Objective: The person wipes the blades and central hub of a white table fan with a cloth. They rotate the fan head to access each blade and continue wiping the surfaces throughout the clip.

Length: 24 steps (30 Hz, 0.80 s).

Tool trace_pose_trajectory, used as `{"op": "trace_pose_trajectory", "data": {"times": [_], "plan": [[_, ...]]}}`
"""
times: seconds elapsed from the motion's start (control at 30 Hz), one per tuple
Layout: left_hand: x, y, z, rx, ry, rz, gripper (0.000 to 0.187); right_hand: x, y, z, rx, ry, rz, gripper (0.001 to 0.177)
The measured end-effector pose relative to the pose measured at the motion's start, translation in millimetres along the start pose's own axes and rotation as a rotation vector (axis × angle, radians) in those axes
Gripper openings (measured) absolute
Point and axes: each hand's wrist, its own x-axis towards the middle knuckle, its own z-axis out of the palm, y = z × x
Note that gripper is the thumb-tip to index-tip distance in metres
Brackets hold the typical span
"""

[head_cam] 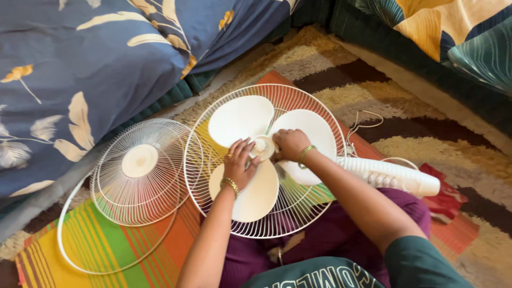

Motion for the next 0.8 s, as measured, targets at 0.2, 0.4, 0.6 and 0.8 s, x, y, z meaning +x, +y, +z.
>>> {"op": "trace_pose_trajectory", "data": {"times": [0.2, 0.4, 0.6, 0.8], "plan": [[-10.6, 16.6, -0.9, 0.092, -0.064, -0.042, 0.050, -20.4, -3.2, 1.7, 0.051, 0.067, -0.014, 0.058], [-16.6, 32.6, -6.8, 0.147, -0.032, -0.042, 0.051, -29.7, -6.2, 7.1, 0.011, -0.002, 0.011, 0.054], [-23.6, 48.8, -6.1, 0.203, -0.017, -0.007, 0.052, -43.2, -5.2, 6.2, 0.003, -0.089, 0.039, 0.048], [-35.3, 66.9, 7.0, 0.297, -0.074, 0.053, 0.054, -62.6, 12.6, 2.0, 0.033, -0.373, 0.040, 0.039]]}}
